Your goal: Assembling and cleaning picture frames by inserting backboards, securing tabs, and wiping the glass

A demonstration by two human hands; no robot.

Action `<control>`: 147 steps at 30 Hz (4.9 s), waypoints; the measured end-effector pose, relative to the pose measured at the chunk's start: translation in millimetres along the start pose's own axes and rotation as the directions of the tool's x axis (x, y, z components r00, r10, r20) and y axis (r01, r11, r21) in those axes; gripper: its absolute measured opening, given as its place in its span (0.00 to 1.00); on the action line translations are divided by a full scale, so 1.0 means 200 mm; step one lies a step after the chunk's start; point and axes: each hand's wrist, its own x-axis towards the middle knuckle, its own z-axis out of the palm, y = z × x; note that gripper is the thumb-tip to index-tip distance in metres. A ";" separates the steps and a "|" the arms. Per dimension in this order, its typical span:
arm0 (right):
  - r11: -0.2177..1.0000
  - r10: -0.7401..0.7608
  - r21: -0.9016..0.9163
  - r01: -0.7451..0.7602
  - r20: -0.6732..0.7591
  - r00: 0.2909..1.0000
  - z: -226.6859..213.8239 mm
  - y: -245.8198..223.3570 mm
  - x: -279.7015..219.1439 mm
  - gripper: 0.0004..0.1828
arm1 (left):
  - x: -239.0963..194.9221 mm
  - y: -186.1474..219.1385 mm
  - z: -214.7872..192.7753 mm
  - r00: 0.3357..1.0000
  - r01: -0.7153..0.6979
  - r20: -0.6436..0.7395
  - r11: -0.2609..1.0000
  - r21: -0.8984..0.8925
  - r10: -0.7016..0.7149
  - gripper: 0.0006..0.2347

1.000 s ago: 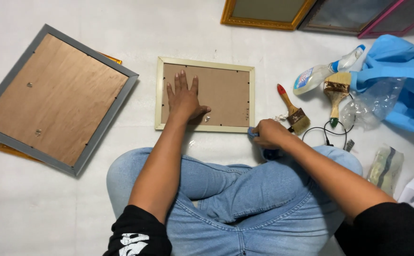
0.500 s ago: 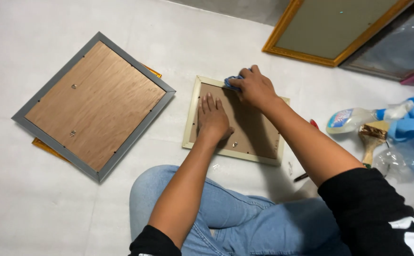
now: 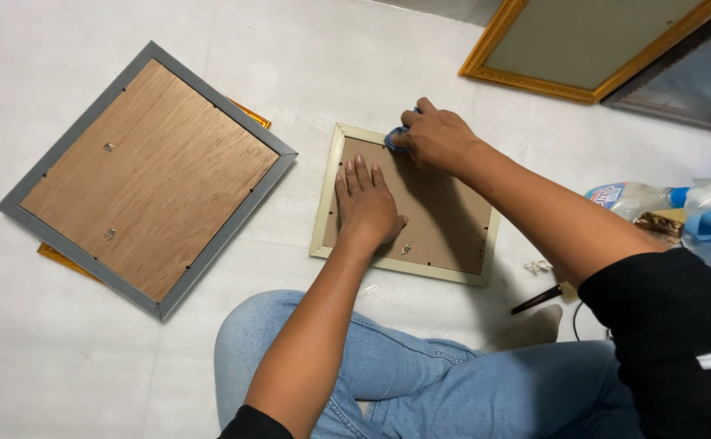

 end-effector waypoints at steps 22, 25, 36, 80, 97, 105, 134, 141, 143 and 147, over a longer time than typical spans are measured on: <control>0.288 0.680 0.587 -0.757 0.431 0.593 0.06 0.10 -1.11 0.22 | 0.18 -0.32 0.03 0.787 -0.023 -0.584 0.937 -0.349 -0.198 0.19; -0.247 0.704 0.793 -0.556 0.541 0.460 0.00 0.01 -1.10 0.19 | 0.16 -0.35 0.02 0.832 0.114 -0.456 0.903 -0.415 -0.315 0.26; -0.396 0.550 0.748 -0.532 0.658 0.515 0.13 0.05 -1.00 0.18 | 0.03 -0.36 -0.06 0.894 0.187 -0.270 0.845 -0.501 -0.358 0.25; 0.992 -0.021 0.122 0.035 -0.113 0.993 0.10 -0.60 -0.55 0.16 | 0.13 -0.26 0.02 0.968 0.026 -0.182 0.797 -0.604 -0.170 0.17; 0.942 0.232 0.254 -0.219 -0.020 0.973 0.03 -0.52 -0.67 0.16 | 0.09 -0.24 0.01 0.976 0.025 -0.154 0.789 -0.614 -0.151 0.20; 0.914 0.299 0.285 -0.288 0.007 0.954 0.17 -0.49 -0.76 0.15 | 0.04 -0.24 0.00 0.973 0.029 -0.164 0.795 -0.606 -0.160 0.21; 0.761 0.530 0.300 -0.575 0.225 0.818 0.46 -0.15 -1.08 0.19 | 0.12 -0.27 0.01 0.970 0.007 -0.214 0.890 -0.457 -0.118 0.25; 0.682 0.530 0.454 -0.573 0.233 0.816 0.28 -0.26 -1.13 0.23 | 0.13 -0.26 0.02 0.977 0.035 -0.171 0.892 -0.452 -0.125 0.26; 0.676 0.515 0.462 -0.575 0.263 0.816 0.37 -0.22 -1.14 0.23 | 0.13 -0.27 0.03 0.978 0.047 -0.163 0.892 -0.450 -0.133 0.27; 0.625 0.675 0.311 -0.716 0.245 0.696 0.56 -0.08 -1.19 0.22 | 0.10 -0.25 0.00 0.974 0.032 -0.184 0.891 -0.453 -0.129 0.26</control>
